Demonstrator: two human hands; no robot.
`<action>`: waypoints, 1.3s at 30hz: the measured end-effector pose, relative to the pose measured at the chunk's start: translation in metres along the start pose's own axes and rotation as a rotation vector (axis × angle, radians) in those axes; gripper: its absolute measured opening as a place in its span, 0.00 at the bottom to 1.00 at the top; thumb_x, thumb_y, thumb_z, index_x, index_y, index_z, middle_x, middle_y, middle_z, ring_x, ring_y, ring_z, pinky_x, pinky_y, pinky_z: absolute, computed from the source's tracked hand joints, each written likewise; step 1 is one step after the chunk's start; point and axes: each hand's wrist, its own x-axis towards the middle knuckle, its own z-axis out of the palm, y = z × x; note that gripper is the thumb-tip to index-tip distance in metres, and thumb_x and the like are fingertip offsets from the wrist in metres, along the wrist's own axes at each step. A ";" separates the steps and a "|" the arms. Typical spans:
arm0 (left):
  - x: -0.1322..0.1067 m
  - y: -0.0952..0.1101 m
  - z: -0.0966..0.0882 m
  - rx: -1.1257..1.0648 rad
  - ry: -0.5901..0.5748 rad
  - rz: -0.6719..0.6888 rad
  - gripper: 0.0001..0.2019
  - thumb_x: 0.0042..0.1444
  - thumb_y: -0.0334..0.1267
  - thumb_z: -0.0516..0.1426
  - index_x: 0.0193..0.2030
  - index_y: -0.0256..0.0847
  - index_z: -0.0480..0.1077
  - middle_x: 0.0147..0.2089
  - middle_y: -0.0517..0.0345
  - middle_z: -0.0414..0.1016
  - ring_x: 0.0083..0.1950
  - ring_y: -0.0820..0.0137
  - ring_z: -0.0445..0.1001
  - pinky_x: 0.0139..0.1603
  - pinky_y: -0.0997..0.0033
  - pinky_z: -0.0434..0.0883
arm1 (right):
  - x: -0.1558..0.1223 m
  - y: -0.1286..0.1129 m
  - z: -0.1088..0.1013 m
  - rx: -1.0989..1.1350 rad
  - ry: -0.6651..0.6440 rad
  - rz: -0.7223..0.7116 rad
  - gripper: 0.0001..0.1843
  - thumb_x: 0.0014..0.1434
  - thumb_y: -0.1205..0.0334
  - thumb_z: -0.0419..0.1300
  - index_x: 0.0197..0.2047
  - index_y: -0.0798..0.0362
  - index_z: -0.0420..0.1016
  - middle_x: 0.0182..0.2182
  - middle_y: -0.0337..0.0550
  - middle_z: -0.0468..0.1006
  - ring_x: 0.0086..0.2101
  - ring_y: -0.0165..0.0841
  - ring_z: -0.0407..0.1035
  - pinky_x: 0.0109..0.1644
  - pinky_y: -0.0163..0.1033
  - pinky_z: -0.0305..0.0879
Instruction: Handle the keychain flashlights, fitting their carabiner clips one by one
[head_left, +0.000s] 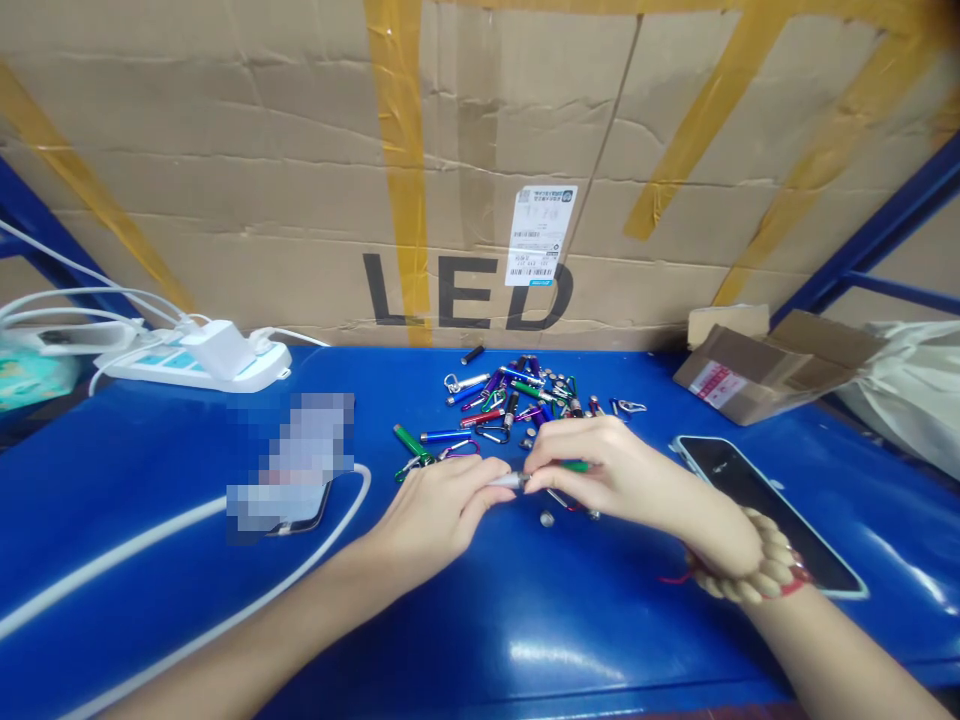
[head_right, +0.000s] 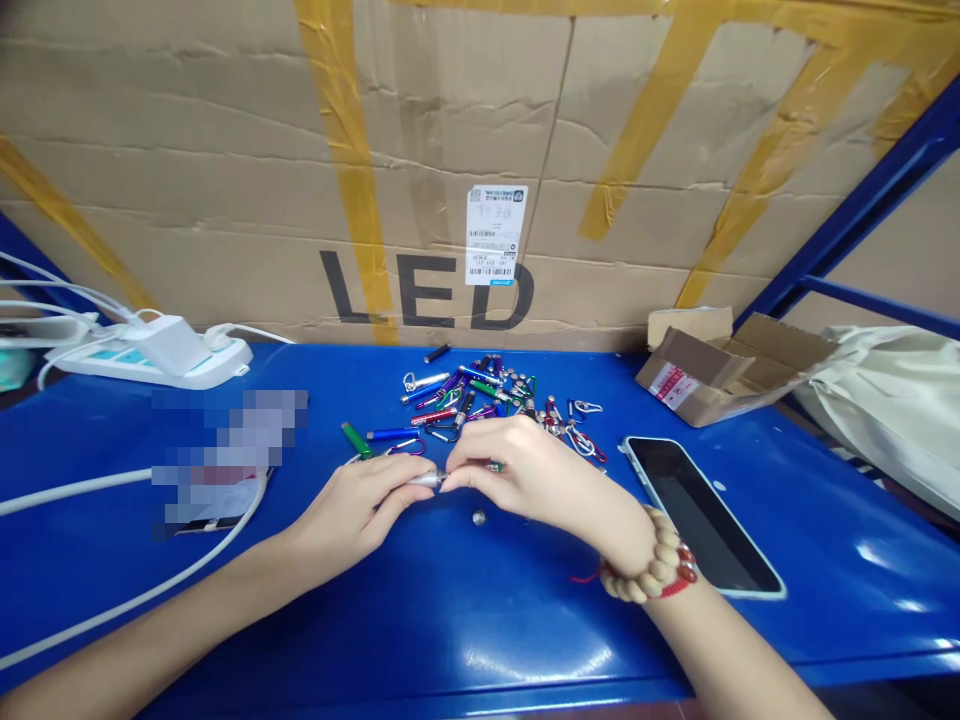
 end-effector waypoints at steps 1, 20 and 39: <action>0.000 -0.001 0.000 0.012 0.003 0.010 0.15 0.63 0.43 0.45 0.40 0.44 0.71 0.40 0.56 0.76 0.42 0.67 0.73 0.43 0.73 0.65 | -0.001 -0.001 0.001 -0.057 -0.027 -0.026 0.15 0.62 0.58 0.53 0.28 0.54 0.75 0.23 0.41 0.73 0.25 0.28 0.66 0.32 0.33 0.61; 0.001 -0.004 -0.001 -0.006 0.147 0.065 0.12 0.63 0.40 0.46 0.39 0.42 0.69 0.37 0.58 0.75 0.38 0.71 0.73 0.36 0.76 0.63 | 0.002 0.000 0.013 0.483 -0.108 0.347 0.22 0.60 0.48 0.52 0.27 0.56 0.75 0.17 0.35 0.68 0.17 0.23 0.62 0.21 0.29 0.58; 0.021 -0.009 -0.024 -0.645 0.481 -0.378 0.15 0.48 0.45 0.60 0.39 0.36 0.73 0.30 0.59 0.72 0.21 0.79 0.56 0.20 0.76 0.52 | 0.003 -0.002 0.054 -0.164 -0.126 0.066 0.13 0.60 0.53 0.56 0.43 0.50 0.73 0.40 0.41 0.73 0.42 0.32 0.68 0.47 0.38 0.62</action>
